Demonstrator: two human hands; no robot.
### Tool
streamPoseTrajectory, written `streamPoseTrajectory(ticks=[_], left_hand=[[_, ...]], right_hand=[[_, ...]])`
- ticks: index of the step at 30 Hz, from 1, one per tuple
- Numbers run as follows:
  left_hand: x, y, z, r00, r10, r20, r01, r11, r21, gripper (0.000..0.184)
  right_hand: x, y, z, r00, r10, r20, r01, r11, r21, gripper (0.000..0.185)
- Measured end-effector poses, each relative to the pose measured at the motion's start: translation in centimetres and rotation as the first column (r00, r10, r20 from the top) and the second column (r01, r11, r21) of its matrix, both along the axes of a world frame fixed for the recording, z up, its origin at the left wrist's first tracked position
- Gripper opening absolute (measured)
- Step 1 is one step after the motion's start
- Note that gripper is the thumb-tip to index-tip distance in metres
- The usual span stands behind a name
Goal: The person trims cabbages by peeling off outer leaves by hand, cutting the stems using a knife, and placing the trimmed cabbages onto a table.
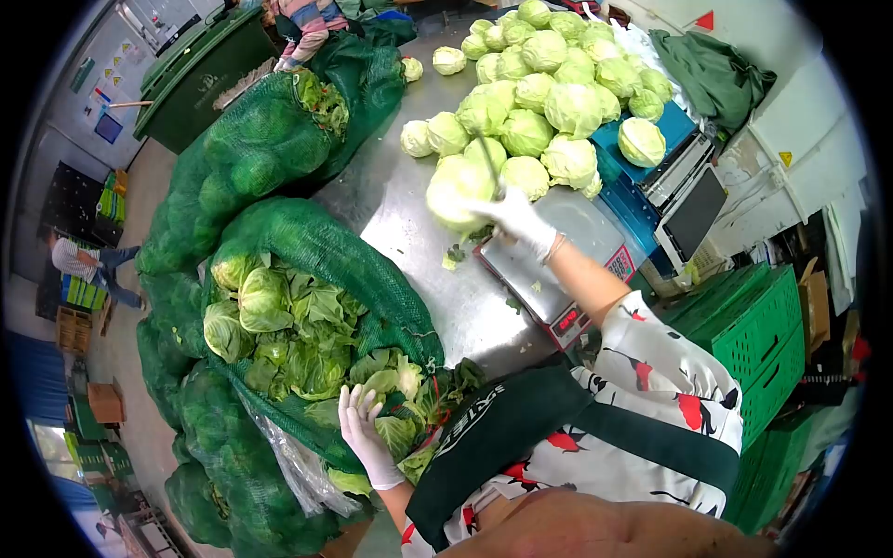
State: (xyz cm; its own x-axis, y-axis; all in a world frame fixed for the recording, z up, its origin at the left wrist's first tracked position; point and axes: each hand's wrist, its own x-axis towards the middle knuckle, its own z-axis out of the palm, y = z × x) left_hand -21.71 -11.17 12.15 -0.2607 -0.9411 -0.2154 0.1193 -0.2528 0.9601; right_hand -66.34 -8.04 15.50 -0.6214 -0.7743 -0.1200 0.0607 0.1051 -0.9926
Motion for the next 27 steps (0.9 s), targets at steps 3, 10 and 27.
streamPoseTrajectory(ticks=[3, 10, 27], left_hand=[[-0.8, -0.8, -0.2, 0.998, 0.016, 0.053, -0.018, 1.0, 0.022, 0.051], [-2.4, -2.5, -0.5, 0.996, 0.013, 0.091, -0.015, 1.0, 0.017, 0.048], [3.9, -5.8, -9.6, 0.92, 0.247, 0.303, -0.203, 0.964, -0.17, 0.043]], right_hand=[[-8.8, -1.8, -3.7, 0.678, -0.332, -0.656, 0.328, 0.935, -0.134, 0.105], [-13.1, -2.9, -2.0, 0.509, -0.063, -0.859, 0.564, 0.778, 0.277, 0.117], [5.2, -3.3, -0.7, 0.729, 0.031, -0.684, -0.052, 0.999, -0.01, 0.039]])
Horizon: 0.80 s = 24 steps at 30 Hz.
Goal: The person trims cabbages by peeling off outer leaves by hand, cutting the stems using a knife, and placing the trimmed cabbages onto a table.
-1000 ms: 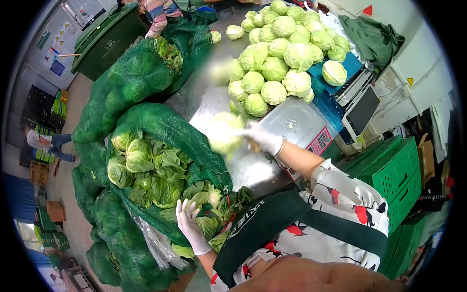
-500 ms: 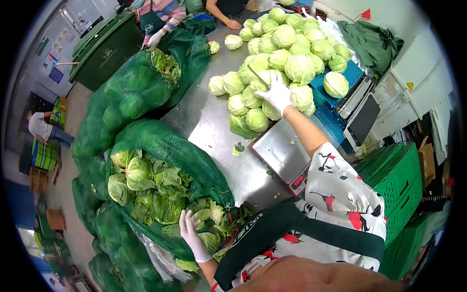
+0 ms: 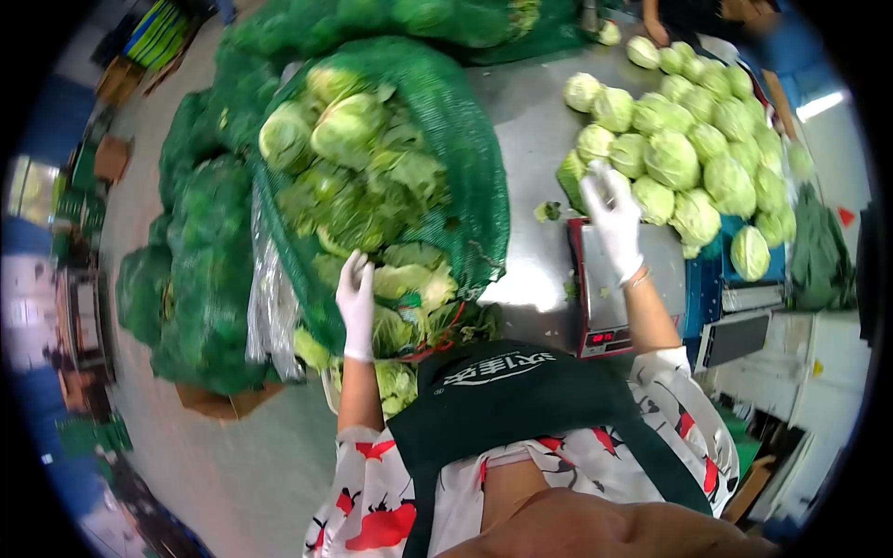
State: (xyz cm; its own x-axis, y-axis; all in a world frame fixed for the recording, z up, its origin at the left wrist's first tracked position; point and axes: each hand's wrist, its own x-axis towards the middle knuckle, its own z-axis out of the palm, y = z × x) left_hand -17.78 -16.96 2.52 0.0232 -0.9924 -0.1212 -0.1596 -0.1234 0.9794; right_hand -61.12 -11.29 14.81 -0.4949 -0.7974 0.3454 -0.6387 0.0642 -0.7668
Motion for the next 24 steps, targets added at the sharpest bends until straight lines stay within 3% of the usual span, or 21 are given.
streamPoseTrajectory(ticks=[1, 2, 4, 6, 8, 10, 13, 16, 17, 18, 19, 20, 22, 23, 24], left_hand=[[-0.6, -0.5, 0.4, 1.0, 0.011, 0.011, -0.011, 0.999, -0.038, 0.042], [-1.3, -1.0, 1.3, 0.998, 0.022, 0.057, -0.017, 0.996, -0.086, 0.04], [-1.9, -2.5, 0.9, 0.982, 0.061, 0.178, -0.007, 0.957, -0.29, 0.04], [-2.0, -5.4, 1.3, 0.858, 0.184, 0.48, 0.128, 0.828, -0.546, 0.04], [-1.2, -8.7, 0.8, 0.732, 0.259, 0.63, 0.162, 0.832, -0.531, 0.056], [-0.6, -11.3, -1.6, 0.593, 0.23, 0.772, 0.059, 0.943, -0.326, 0.074], [-0.9, -9.0, -2.4, 0.651, 0.148, 0.745, 0.053, 0.969, -0.24, 0.089], [-2.1, -3.0, 0.4, 0.609, 0.145, 0.78, 0.258, 0.893, -0.368, 0.072], [-2.2, -0.9, 0.3, 0.655, 0.103, 0.749, 0.304, 0.871, -0.386, 0.066], [-2.0, 1.2, 0.2, 0.696, 0.056, 0.715, 0.349, 0.845, -0.406, 0.061], [-1.5, 2.7, -0.8, 0.837, -0.026, 0.546, 0.289, 0.869, -0.402, 0.06], [-1.0, 4.0, -1.7, 0.863, 0.037, 0.504, 0.202, 0.888, -0.412, 0.066], [-0.4, 4.0, -1.5, 0.836, 0.316, 0.449, -0.114, 0.9, -0.421, 0.081], [-0.1, 3.4, -1.5, 0.85, 0.309, 0.426, -0.175, 0.929, -0.325, 0.096], [0.8, 2.7, -2.8, 0.859, 0.095, 0.503, 0.014, 0.978, -0.209, 0.11]], right_hand=[[3.0, -0.1, -1.5, 0.985, 0.129, 0.116, -0.124, 0.991, -0.047, 0.035], [5.7, 0.0, -2.3, 0.97, 0.228, 0.079, -0.227, 0.974, -0.023, 0.032], [11.8, 0.1, -3.0, 0.848, 0.365, 0.384, -0.431, 0.897, 0.098, 0.029], [16.0, -0.9, -4.9, 0.75, 0.305, 0.587, -0.51, 0.831, 0.221, 0.031], [18.4, -2.5, -5.0, 0.746, 0.28, 0.605, -0.569, 0.739, 0.36, 0.033], [19.8, -4.1, -7.2, 0.737, 0.343, 0.582, -0.56, 0.792, 0.243, 0.035], [20.3, -6.2, -8.0, 0.758, 0.34, 0.557, -0.56, 0.777, 0.286, 0.036], [20.4, -7.4, -7.8, 0.725, 0.372, 0.579, -0.575, 0.79, 0.212, 0.037], [20.5, -7.6, -6.1, 0.735, 0.334, 0.59, -0.584, 0.754, 0.301, 0.038], [20.6, -7.9, -6.5, 0.717, 0.343, 0.607, -0.592, 0.759, 0.272, 0.038], [20.7, -8.1, -6.8, 0.705, 0.351, 0.616, -0.603, 0.754, 0.261, 0.041], [20.8, -8.4, -7.1, 0.694, 0.358, 0.625, -0.613, 0.749, 0.251, 0.044], [20.8, -8.9, -8.4, 0.778, 0.391, 0.492, -0.603, 0.686, 0.408, 0.052], [20.9, -9.2, -9.3, 0.806, 0.417, 0.419, -0.587, 0.65, 0.482, 0.057], [20.9, -9.4, -10.9, 0.841, 0.425, 0.336, -0.542, 0.671, 0.507, 0.062]])
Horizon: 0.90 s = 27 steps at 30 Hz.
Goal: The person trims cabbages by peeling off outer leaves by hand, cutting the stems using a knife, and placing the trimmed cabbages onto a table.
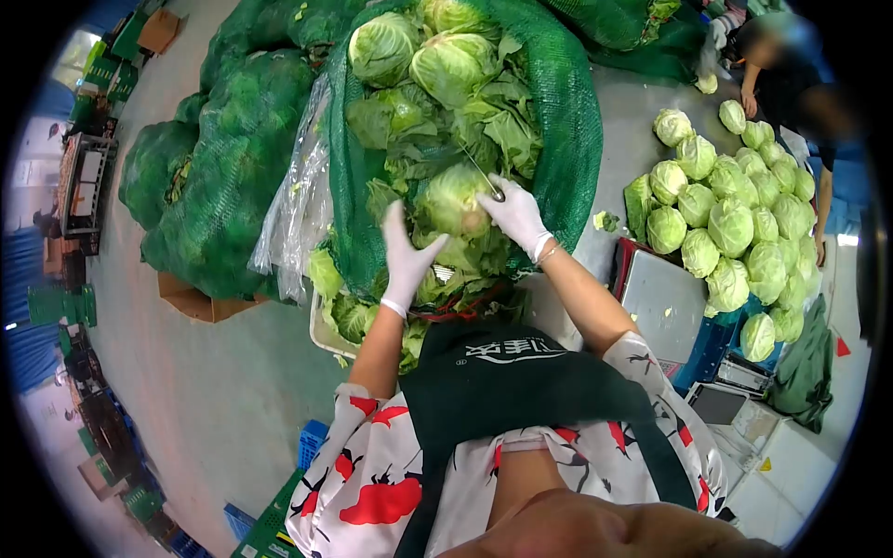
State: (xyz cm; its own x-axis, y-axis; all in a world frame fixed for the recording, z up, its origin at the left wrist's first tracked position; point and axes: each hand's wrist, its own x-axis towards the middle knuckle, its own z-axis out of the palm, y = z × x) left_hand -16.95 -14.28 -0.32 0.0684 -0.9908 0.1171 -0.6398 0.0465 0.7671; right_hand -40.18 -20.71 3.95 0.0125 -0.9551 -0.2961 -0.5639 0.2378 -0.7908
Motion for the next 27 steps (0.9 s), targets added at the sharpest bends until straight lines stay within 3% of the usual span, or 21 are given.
streamPoseTrajectory(ticks=[2, 5, 6, 8, 11, 14, 15, 16, 18, 20, 22, 24, 25, 27], left_hand=[[-1.5, -1.0, -1.1, 0.958, -0.151, -0.242, 0.21, 0.948, 0.238, 0.126], [-3.1, -3.8, -2.0, 0.953, -0.03, -0.301, 0.098, 0.972, 0.215, 0.136], [-3.4, -4.5, -2.0, 0.987, -0.075, -0.139, 0.096, 0.983, 0.154, 0.141], [-4.3, -4.9, -2.0, 0.989, -0.066, -0.134, 0.08, 0.992, 0.102, 0.139], [-4.3, -6.0, -1.4, 0.979, 0.036, -0.2, -0.002, 0.986, 0.165, 0.135], [-2.8, -4.4, 2.6, 0.999, -0.009, -0.035, 0.012, 0.995, 0.096, 0.131], [-2.0, -3.4, 4.5, 0.989, -0.007, 0.148, 0.006, 1.0, 0.01, 0.131], [-1.3, -2.5, 7.1, 0.985, 0.005, 0.173, -0.002, 1.0, -0.016, 0.13], [-0.9, -1.1, 11.8, 0.931, -0.011, 0.366, -0.053, 0.985, 0.164, 0.125], [0.7, -0.5, 8.7, 0.914, -0.056, 0.402, -0.009, 0.987, 0.158, 0.122], [2.7, -0.2, 3.0, 0.913, -0.141, 0.382, 0.07, 0.979, 0.194, 0.122], [1.6, 0.8, 4.7, 0.865, -0.214, 0.453, 0.064, 0.944, 0.323, 0.122], [1.5, 1.1, 3.9, 0.855, -0.203, 0.478, 0.072, 0.958, 0.276, 0.123], [1.1, 1.5, 2.9, 0.89, -0.161, 0.426, 0.054, 0.966, 0.252, 0.125]], right_hand=[[0.0, -0.4, -2.5, 0.995, -0.012, -0.102, 0.008, 0.999, -0.037, 0.073], [0.0, -0.4, -3.7, 0.99, -0.015, -0.141, 0.008, 0.999, -0.05, 0.085], [0.1, -0.3, -3.7, 0.992, -0.019, -0.127, 0.01, 0.997, -0.072, 0.084], [0.2, -0.2, -3.5, 0.995, -0.026, -0.099, 0.015, 0.993, -0.115, 0.081], [0.5, -0.7, 0.1, 0.982, -0.044, 0.185, 0.04, 0.999, 0.024, 0.065], [0.0, 0.3, 1.8, 0.97, -0.088, 0.226, 0.048, 0.983, 0.176, 0.056], [0.1, 1.3, 3.3, 0.943, -0.104, 0.316, 0.044, 0.981, 0.191, 0.051], [0.1, 2.3, 3.1, 0.917, -0.131, 0.376, 0.027, 0.963, 0.269, 0.051], [0.3, 4.0, 2.5, 0.85, -0.193, 0.49, -0.031, 0.91, 0.413, 0.052], [1.3, 5.3, -0.5, 0.767, -0.279, 0.578, -0.081, 0.851, 0.518, 0.051], [2.3, 6.0, -3.5, 0.772, -0.353, 0.529, -0.066, 0.783, 0.618, 0.039], [2.5, 6.3, -5.0, 0.833, -0.243, 0.496, -0.082, 0.833, 0.546, 0.034], [2.5, 6.6, -5.4, 0.862, -0.191, 0.47, -0.089, 0.855, 0.511, 0.033], [2.4, 7.6, -5.0, 0.956, -0.041, 0.289, 0.02, 0.997, 0.075, 0.028]])
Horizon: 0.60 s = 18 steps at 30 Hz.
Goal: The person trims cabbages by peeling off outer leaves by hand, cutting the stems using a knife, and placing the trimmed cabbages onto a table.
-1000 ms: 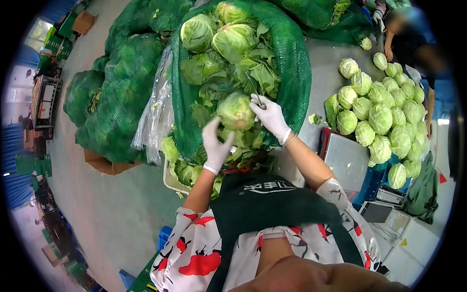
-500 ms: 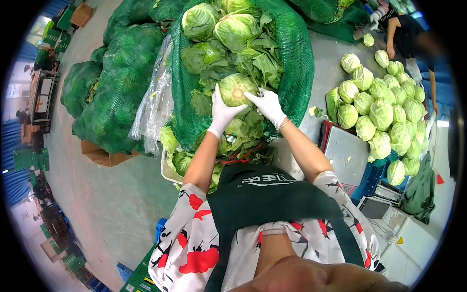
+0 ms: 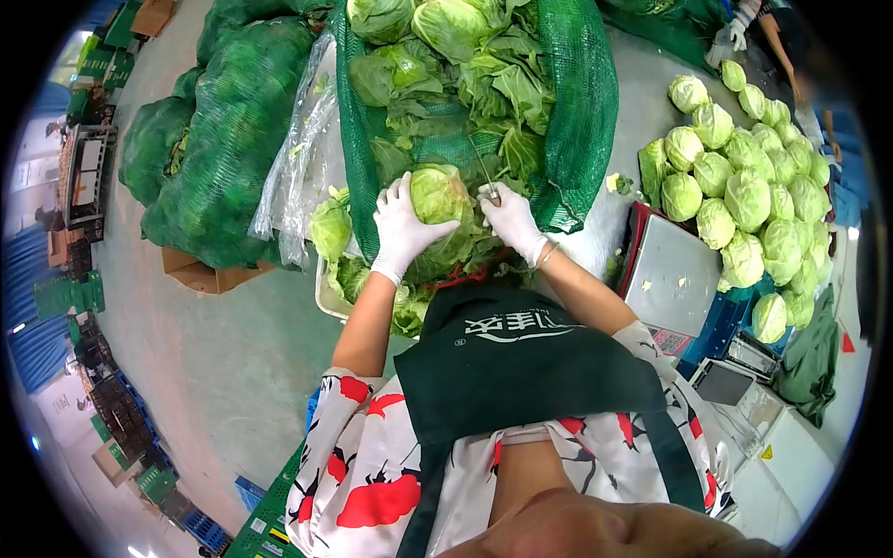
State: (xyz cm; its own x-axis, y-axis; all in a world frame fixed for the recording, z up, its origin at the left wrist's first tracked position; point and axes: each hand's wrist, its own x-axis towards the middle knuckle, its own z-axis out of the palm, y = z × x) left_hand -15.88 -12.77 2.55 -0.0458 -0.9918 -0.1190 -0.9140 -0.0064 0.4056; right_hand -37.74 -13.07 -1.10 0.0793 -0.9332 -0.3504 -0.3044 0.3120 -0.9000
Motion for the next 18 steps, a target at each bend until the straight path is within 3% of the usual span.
streamPoseTrajectory(ticks=[1, 2, 5, 10, 18], left_hand=[[-0.5, -0.4, -0.3, 0.996, 0.046, -0.079, -0.044, 0.999, 0.024, 0.126], [-0.8, -0.6, -0.4, 0.983, 0.095, -0.156, -0.087, 0.995, 0.056, 0.127], [-1.3, -3.2, 0.2, 0.99, 0.12, -0.069, -0.105, 0.975, 0.198, 0.126], [-0.9, -6.7, 0.9, 0.997, 0.073, 0.0, -0.067, 0.912, 0.405, 0.131], [-0.4, -7.2, -0.1, 0.999, 0.041, -0.03, -0.025, 0.911, 0.411, 0.131]], right_hand=[[0.0, 0.2, 0.7, 0.992, -0.03, -0.126, -0.001, 0.971, -0.24, 0.027], [-0.5, 0.8, 1.6, 0.95, -0.001, -0.313, -0.125, 0.916, -0.381, 0.024], [-0.6, 2.0, 1.5, 0.822, 0.118, -0.557, -0.271, 0.941, -0.201, 0.024], [0.3, 1.9, -0.4, 0.809, 0.154, -0.568, -0.338, 0.911, -0.235, 0.02], [1.3, 0.1, -1.1, 0.728, 0.264, -0.633, -0.439, 0.888, -0.135, 0.022]])
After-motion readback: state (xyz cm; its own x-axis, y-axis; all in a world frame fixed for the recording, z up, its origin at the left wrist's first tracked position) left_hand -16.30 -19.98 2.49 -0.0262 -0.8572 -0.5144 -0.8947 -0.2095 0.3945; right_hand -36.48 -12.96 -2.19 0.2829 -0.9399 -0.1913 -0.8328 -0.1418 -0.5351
